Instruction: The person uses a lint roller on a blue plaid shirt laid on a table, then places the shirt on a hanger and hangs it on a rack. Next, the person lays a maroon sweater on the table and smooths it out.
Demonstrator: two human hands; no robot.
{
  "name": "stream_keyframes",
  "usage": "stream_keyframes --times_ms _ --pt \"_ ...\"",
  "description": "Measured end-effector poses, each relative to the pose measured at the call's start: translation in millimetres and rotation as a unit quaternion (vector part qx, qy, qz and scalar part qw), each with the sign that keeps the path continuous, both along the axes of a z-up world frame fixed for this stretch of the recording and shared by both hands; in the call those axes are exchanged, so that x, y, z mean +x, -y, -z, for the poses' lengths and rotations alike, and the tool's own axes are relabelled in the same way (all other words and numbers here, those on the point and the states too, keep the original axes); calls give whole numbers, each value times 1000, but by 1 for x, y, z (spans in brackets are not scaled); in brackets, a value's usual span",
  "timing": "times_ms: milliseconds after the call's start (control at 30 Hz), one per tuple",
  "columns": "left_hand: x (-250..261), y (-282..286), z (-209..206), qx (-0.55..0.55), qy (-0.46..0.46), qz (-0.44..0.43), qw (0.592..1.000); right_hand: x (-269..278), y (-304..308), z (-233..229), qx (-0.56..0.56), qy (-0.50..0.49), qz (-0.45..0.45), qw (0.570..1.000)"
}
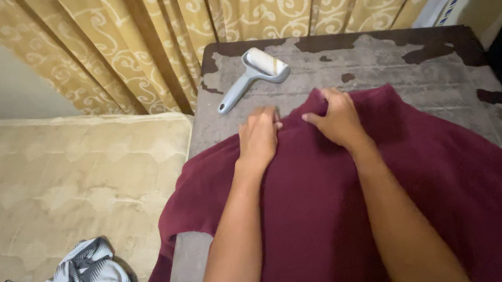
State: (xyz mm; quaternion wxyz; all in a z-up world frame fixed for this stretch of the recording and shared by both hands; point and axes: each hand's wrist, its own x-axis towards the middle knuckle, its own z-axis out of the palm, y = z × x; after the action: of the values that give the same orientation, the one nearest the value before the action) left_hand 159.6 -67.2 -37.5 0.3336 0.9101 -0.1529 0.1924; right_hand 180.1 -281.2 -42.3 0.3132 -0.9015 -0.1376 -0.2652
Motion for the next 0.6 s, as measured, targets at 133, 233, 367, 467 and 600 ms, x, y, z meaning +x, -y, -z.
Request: stream_keyframes --times_ms 133,233,367,467,600 --pt "7 2 -3 11 77 -47 996 -8 -2 -17 14 35 17 999" --pt "5 3 -9 46 74 -64 994 -14 -5 -28 -8 46 30 998" --pt "-1 -16 -16 33 -43 -28 998 -18 -7 -27 -45 -18 44 998" --pt "1 -38 -17 44 -81 15 996 -17 2 -24 -30 -41 4 999" --pt "6 -40 -5 27 19 -8 999 -15 12 -21 -64 -51 -1 997"
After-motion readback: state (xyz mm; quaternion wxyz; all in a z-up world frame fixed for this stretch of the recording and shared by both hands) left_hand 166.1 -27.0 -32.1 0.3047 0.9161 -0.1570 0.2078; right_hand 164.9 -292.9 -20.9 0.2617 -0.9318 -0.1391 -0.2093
